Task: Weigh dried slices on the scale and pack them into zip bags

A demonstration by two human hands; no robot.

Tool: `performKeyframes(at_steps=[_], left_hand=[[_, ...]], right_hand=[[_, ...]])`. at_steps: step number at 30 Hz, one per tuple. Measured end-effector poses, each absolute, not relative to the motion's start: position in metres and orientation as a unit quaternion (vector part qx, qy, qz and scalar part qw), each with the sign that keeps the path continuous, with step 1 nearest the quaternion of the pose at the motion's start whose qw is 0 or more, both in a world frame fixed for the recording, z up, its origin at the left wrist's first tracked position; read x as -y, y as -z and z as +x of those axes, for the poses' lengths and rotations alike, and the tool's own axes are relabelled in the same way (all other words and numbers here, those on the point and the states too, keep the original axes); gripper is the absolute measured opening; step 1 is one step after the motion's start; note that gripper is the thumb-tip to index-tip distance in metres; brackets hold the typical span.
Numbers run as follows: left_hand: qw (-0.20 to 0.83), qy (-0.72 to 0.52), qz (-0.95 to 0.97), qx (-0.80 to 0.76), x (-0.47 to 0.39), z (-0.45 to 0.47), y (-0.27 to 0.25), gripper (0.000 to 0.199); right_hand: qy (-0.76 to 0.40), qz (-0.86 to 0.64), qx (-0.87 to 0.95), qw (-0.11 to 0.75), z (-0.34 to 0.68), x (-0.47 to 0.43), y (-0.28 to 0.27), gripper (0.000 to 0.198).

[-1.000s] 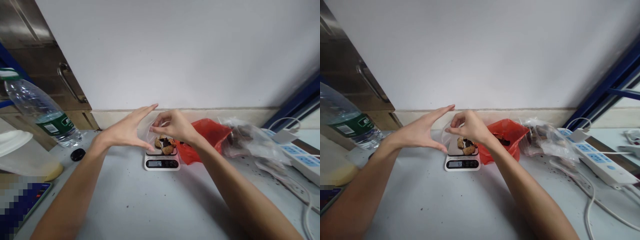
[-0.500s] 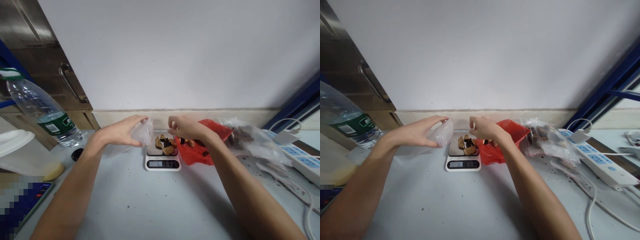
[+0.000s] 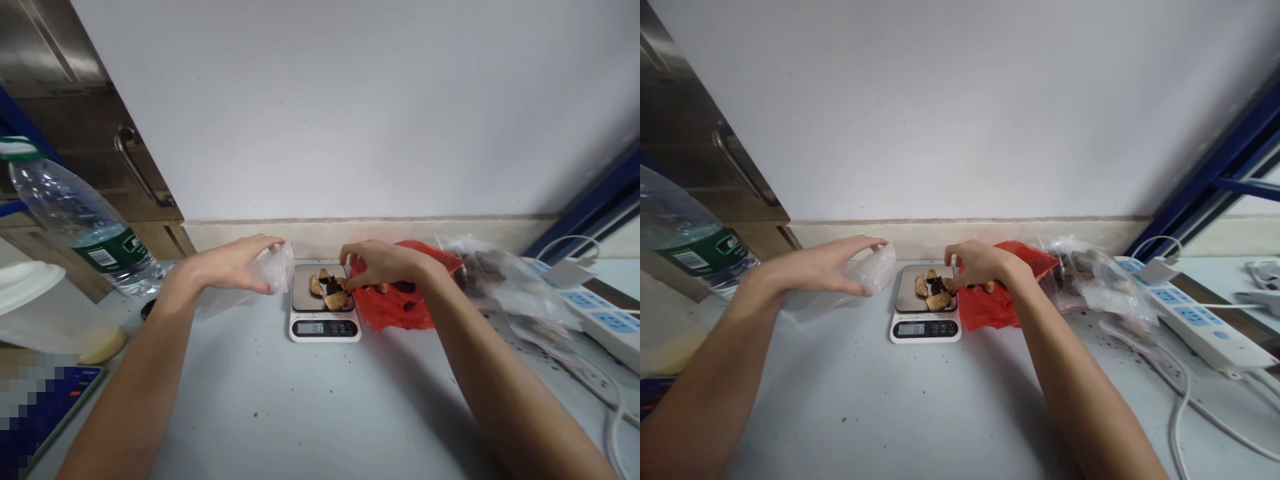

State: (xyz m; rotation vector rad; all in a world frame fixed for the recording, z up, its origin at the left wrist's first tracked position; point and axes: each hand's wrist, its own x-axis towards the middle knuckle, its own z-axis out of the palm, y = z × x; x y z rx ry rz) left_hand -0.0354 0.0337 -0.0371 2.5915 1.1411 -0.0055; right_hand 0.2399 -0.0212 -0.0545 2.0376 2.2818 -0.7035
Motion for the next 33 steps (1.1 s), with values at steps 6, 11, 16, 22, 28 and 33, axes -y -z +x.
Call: performKeyframes(at_steps=[6,11,16,22,28,33], left_hand=[[0.163,0.033,0.900,-0.403,-0.033,-0.031,0.040,0.092],[0.166,0.037,0.907,-0.386,-0.031,-0.027,0.041,0.090],[0.173,0.037,0.909,-0.378,-0.030,-0.024,0.043,0.086],[0.167,0.038,0.919,-0.355,-0.029,-0.019,0.044,0.083],[0.178,0.050,0.916,-0.356,-0.027,-0.015,0.045,0.083],[0.178,0.053,0.918,-0.350,-0.026,-0.013,0.047,0.080]], right_hand=[[0.228,0.645,-0.728,0.040,0.219,0.020,0.057,0.080],[0.233,0.661,-0.709,0.074,0.211,0.019,0.061,0.082],[0.213,0.656,-0.724,0.025,0.212,0.015,0.066,0.059],[0.221,0.657,-0.721,-0.008,0.211,0.010,0.073,0.039],[0.298,0.665,-0.683,-0.050,0.210,0.011,0.072,0.032],[0.342,0.658,-0.665,-0.086,0.212,0.014,0.068,0.026]])
